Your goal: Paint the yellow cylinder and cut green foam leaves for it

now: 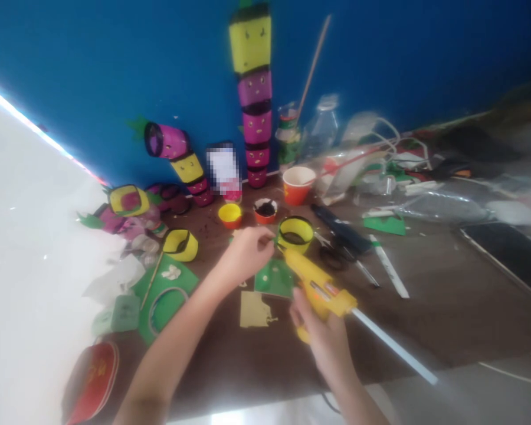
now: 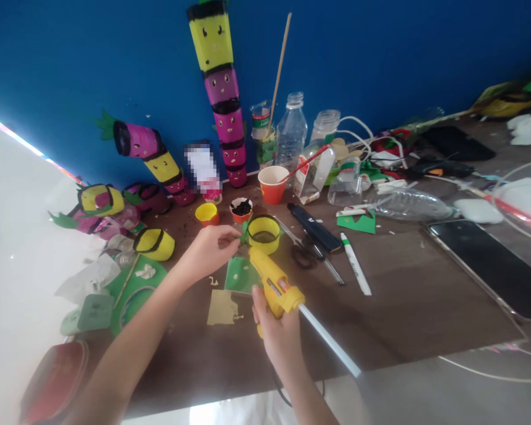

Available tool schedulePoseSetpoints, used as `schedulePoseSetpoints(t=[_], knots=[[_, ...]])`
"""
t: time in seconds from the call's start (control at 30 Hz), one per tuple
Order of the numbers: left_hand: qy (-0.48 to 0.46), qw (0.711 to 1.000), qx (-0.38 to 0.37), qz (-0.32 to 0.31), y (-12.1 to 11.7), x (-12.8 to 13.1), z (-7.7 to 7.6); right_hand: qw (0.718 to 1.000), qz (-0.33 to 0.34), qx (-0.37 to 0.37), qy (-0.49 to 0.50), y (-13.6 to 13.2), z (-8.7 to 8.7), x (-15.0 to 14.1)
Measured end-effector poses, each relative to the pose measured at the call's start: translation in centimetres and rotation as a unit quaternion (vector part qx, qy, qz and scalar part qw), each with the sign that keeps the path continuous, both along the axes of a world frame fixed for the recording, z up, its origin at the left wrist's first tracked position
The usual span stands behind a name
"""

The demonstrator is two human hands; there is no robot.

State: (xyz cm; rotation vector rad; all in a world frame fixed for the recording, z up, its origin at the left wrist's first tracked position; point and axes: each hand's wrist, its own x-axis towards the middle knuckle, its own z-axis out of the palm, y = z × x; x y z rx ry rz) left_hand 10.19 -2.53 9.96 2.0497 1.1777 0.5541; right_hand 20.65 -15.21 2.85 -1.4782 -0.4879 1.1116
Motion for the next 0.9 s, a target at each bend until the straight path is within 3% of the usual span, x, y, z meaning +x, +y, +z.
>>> schedulePoseSetpoints(t=[0.23,0.47,0.6,0.9], knots=[[-0.004,1.0,0.003,0.0,0.1,0.0,-0.2,1.0,-0.003,0.004,-0.009,-1.0,1.4,0.5],[-0.002,1.0,0.007,-0.014,0.2,-0.1,-0.5,0.996,-0.059,0.002,-0.063,-2.7,2.5,1.8],[0.033,0.998,0.046,-0.024,0.3,-0.2,-0.6,0.992,-0.09,0.02,-0.091,-2.7,2.7,2.8],[0.044,0.997,0.05,-0.029,0.2,0.0,-0.8,0.991,-0.103,0.036,-0.081,-2.1,2.1,4.3]])
